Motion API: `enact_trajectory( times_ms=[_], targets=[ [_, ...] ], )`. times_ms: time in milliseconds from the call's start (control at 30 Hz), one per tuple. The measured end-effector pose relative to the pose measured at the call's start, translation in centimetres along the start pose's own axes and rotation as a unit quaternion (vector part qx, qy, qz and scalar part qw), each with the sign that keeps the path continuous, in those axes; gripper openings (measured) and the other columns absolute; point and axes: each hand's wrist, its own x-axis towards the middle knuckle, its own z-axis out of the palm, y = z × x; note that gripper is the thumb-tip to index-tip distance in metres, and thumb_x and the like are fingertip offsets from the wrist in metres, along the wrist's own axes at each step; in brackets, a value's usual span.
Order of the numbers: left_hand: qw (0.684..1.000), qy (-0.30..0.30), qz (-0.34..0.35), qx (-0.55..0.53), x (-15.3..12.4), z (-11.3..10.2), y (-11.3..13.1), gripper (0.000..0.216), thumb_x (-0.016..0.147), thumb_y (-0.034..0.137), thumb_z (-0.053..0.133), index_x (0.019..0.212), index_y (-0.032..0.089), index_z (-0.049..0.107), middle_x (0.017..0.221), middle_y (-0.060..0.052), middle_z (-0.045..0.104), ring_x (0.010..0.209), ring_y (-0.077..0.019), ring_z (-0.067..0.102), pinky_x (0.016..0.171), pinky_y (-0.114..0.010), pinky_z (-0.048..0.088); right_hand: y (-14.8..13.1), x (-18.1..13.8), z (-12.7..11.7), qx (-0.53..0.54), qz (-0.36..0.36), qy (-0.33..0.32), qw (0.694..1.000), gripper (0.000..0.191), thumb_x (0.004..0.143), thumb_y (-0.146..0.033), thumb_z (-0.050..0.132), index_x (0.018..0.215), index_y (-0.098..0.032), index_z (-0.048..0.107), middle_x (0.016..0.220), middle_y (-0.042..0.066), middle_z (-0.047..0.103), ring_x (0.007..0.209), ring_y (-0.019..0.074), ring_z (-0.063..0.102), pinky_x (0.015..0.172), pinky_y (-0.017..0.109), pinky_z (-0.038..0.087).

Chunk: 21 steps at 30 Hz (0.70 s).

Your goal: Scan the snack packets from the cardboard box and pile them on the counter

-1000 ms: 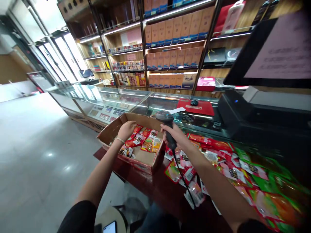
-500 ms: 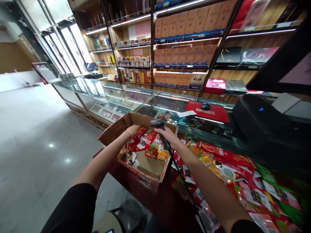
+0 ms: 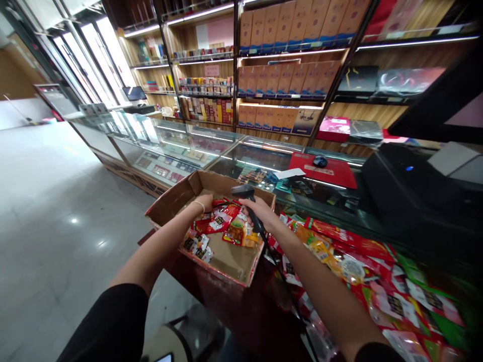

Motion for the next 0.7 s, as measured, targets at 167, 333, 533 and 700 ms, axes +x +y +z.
enact_trajectory(
  times_ms=[167, 333, 533, 700],
  targets=[
    [0.998, 0.012, -0.009, -0.062, -1.0, -0.8, -0.2, 0.034, 0.061, 0.042, 0.071, 0.085, 0.018, 0.069, 0.09, -0.013, 0.071, 0.088, -0.0283, 0.066, 0.078, -0.03, 0.047, -0.6, -1.1, 0.2, 0.008, -0.046, 0.013, 0.999, 0.029, 0.075, -0.042, 0.068, 0.076, -0.022, 0.046, 0.045, -0.008, 0.052, 0.031, 0.0095, 0.048, 0.028, 0.018, 0.038],
    [0.992, 0.05, 0.0, -0.115, -2.2, -4.2, -0.4, 0.027, 0.071, 0.039, 0.059, 0.079, 0.016, 0.072, 0.076, -0.008, 0.07, 0.077, -0.0219, 0.065, 0.069, -0.025, 0.046, -1.9, -3.6, -0.1, 0.02, -0.077, 0.018, 0.997, 0.032, 0.077, -0.048, 0.065, 0.072, -0.022, 0.046, 0.043, -0.006, 0.052, 0.032, 0.0101, 0.047, 0.029, 0.019, 0.038],
    [0.915, 0.097, 0.04, -0.389, -6.5, -7.1, 1.9, 0.051, 0.073, 0.052, 0.059, 0.102, 0.012, 0.071, 0.075, -0.003, 0.068, 0.065, -0.0152, 0.06, 0.061, -0.024, 0.046, -3.0, -7.9, -1.4, 0.029, -0.108, 0.016, 0.994, 0.035, 0.078, -0.052, 0.064, 0.074, -0.022, 0.047, 0.049, -0.007, 0.052, 0.032, 0.0087, 0.047, 0.03, 0.019, 0.038],
    [0.86, 0.096, 0.089, -0.494, -10.7, -8.0, 5.4, 0.057, 0.074, 0.055, 0.059, 0.109, 0.011, 0.069, 0.076, -0.003, 0.068, 0.062, -0.0128, 0.057, 0.061, -0.023, 0.045, -3.0, -11.6, -2.6, 0.002, -0.144, 0.05, 0.988, 0.034, 0.076, -0.048, 0.067, 0.085, -0.023, 0.045, 0.05, -0.011, 0.05, 0.03, 0.0072, 0.042, 0.027, 0.017, 0.034]
  ],
)
